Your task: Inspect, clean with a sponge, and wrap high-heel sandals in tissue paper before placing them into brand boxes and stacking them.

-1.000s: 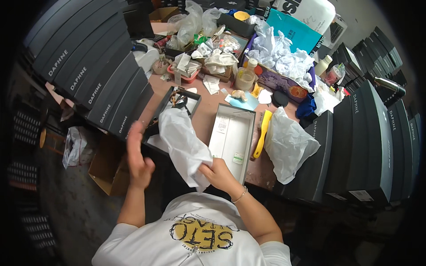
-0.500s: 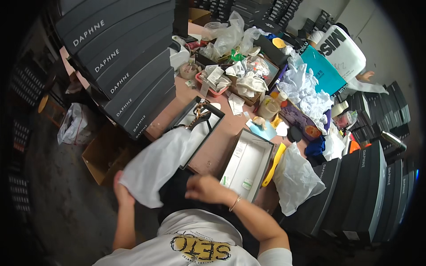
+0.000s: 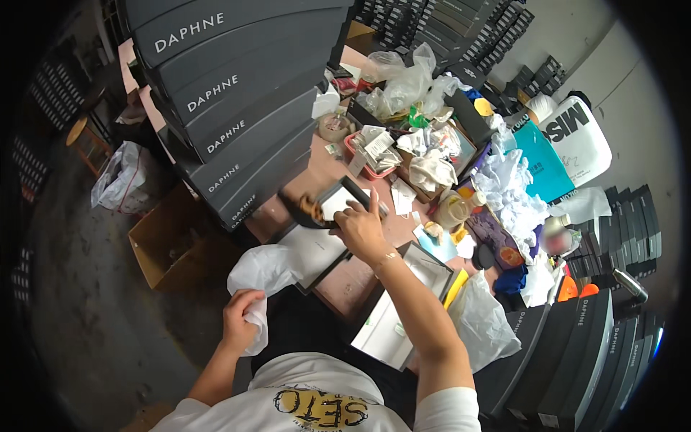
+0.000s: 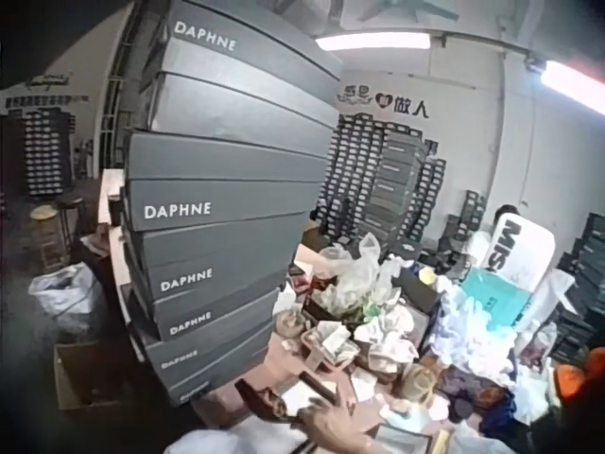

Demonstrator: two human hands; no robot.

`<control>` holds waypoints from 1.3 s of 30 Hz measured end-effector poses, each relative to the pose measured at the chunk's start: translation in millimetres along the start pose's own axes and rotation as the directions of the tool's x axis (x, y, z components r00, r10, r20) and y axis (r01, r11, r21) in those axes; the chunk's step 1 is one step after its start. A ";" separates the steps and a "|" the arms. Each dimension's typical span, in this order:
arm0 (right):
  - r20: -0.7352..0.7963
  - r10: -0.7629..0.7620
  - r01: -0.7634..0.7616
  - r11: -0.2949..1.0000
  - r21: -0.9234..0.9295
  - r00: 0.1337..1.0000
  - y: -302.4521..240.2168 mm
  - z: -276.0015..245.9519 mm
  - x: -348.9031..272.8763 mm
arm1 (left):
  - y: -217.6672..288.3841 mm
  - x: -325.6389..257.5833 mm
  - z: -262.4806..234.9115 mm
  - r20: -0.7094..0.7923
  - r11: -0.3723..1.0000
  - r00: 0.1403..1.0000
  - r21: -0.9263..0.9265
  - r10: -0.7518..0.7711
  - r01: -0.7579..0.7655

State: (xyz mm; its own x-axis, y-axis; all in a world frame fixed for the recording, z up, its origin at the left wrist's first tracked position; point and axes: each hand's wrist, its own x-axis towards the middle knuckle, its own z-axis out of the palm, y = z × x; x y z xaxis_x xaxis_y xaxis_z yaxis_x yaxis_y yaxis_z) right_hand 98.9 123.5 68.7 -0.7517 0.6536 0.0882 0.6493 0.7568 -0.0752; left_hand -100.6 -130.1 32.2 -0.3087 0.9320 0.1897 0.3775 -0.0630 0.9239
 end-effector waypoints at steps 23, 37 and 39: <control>-0.270 0.692 -0.074 0.423 0.903 0.670 -50.8 -18.6 -240.1 | 78.6 20.7 134.0 0.668 0.413 0.663 -0.527 -0.338 0.742; 0.158 0.145 0.075 -0.922 0.381 0.977 -80.4 26.6 -238.7 | 73.9 26.6 129.5 0.553 0.546 0.766 -0.551 -0.328 0.632; 0.016 0.030 0.022 -0.934 0.358 0.999 -81.6 23.4 -233.9 | 80.0 31.7 128.1 0.589 0.648 0.789 -0.535 -0.174 0.542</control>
State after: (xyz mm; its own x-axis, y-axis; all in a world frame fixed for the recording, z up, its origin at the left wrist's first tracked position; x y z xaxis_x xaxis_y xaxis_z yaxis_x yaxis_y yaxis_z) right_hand 219.0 -91.1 30.9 -0.7339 0.6756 0.0701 -0.6640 -0.6920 -0.2832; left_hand 31.7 -59.8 69.6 0.2049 0.9568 -0.2065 -0.3896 0.2733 0.8795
